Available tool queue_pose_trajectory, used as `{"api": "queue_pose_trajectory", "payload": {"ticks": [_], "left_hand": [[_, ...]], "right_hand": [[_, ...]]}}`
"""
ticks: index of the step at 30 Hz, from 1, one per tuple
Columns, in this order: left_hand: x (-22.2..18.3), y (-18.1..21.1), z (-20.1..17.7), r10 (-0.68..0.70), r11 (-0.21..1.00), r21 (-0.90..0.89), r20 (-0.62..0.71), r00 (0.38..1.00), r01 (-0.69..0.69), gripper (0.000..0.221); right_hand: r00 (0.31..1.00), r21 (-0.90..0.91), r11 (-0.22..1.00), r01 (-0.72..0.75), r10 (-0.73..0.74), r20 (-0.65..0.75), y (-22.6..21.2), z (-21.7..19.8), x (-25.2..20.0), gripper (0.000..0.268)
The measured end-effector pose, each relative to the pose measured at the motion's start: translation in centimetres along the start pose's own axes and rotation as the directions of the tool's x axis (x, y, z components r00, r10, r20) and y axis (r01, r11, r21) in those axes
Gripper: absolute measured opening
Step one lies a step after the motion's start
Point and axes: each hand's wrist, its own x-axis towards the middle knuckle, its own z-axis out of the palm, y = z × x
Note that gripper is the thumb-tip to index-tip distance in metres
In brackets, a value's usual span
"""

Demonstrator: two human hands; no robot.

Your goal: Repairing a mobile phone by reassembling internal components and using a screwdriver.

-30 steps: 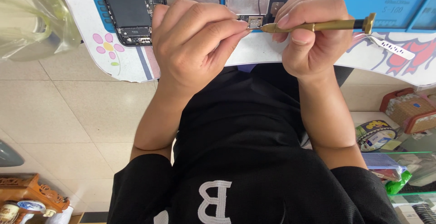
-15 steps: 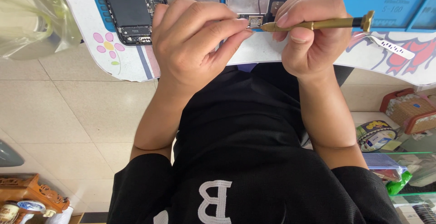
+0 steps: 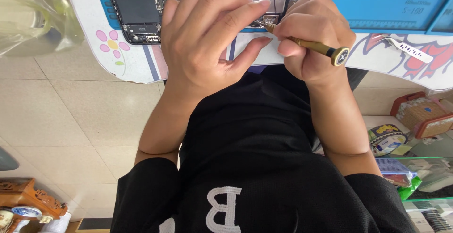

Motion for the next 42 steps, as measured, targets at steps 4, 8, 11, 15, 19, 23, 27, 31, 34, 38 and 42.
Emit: {"api": "queue_pose_trajectory", "payload": {"ticks": [4, 8, 11, 15, 19, 23, 27, 31, 34, 38, 42], "left_hand": [[-0.18, 0.13, -0.12, -0.025, 1.000, -0.008, 0.013, 1.000, 0.025, 0.050], [-0.26, 0.06, -0.16, -0.032, 0.999, -0.014, 0.031, 0.999, 0.032, 0.051], [-0.32, 0.11, -0.18, -0.035, 0.999, -0.021, 0.034, 0.999, 0.035, 0.051], [-0.32, 0.06, -0.12, -0.035, 0.999, -0.026, 0.029, 0.999, 0.036, 0.051], [-0.43, -0.06, 0.02, -0.026, 0.999, -0.023, 0.031, 0.999, 0.027, 0.050], [-0.46, -0.11, 0.09, -0.024, 0.999, -0.036, 0.022, 0.999, 0.025, 0.050], [-0.26, 0.04, -0.03, -0.032, 0.998, -0.050, 0.030, 0.999, 0.033, 0.048], [-0.13, 0.01, -0.03, -0.031, 0.998, -0.048, 0.035, 0.999, 0.033, 0.046], [-0.06, -0.03, 0.00, -0.010, 0.999, -0.041, 0.016, 1.000, 0.011, 0.045], [-0.20, 0.04, -0.09, -0.031, 0.998, -0.047, 0.030, 0.999, 0.032, 0.045], [-0.11, 0.23, -0.35, -0.051, 0.997, -0.051, 0.052, 0.997, 0.054, 0.045]], "right_hand": [[0.999, -0.003, 0.999, 0.034, -0.034, -0.001, 0.43, 0.03, -0.19, 0.034], [0.999, -0.023, 0.999, 0.044, -0.044, 0.015, 0.46, -0.01, -0.20, 0.034], [0.999, -0.024, 0.999, 0.041, -0.041, 0.017, 0.51, 0.04, -0.21, 0.036], [0.999, -0.019, 0.999, 0.036, -0.036, 0.018, 0.44, 0.07, -0.21, 0.036], [0.999, -0.027, 0.999, 0.041, -0.041, 0.015, 0.43, 0.02, -0.26, 0.036], [0.999, -0.024, 0.999, 0.045, -0.045, 0.017, 0.65, 0.11, -0.35, 0.035], [0.999, -0.025, 0.999, 0.046, -0.045, 0.012, 0.69, 0.12, -0.41, 0.035], [0.998, -0.016, 0.998, 0.058, -0.058, 0.012, 0.55, 0.06, -0.32, 0.035], [0.999, -0.013, 1.000, 0.027, -0.027, 0.024, 0.41, 0.07, -0.25, 0.034], [1.000, -0.001, 1.000, 0.022, -0.022, 0.019, 0.42, 0.09, -0.23, 0.033], [1.000, -0.004, 1.000, 0.027, -0.027, 0.015, 0.00, -0.20, 0.22, 0.027]]}}
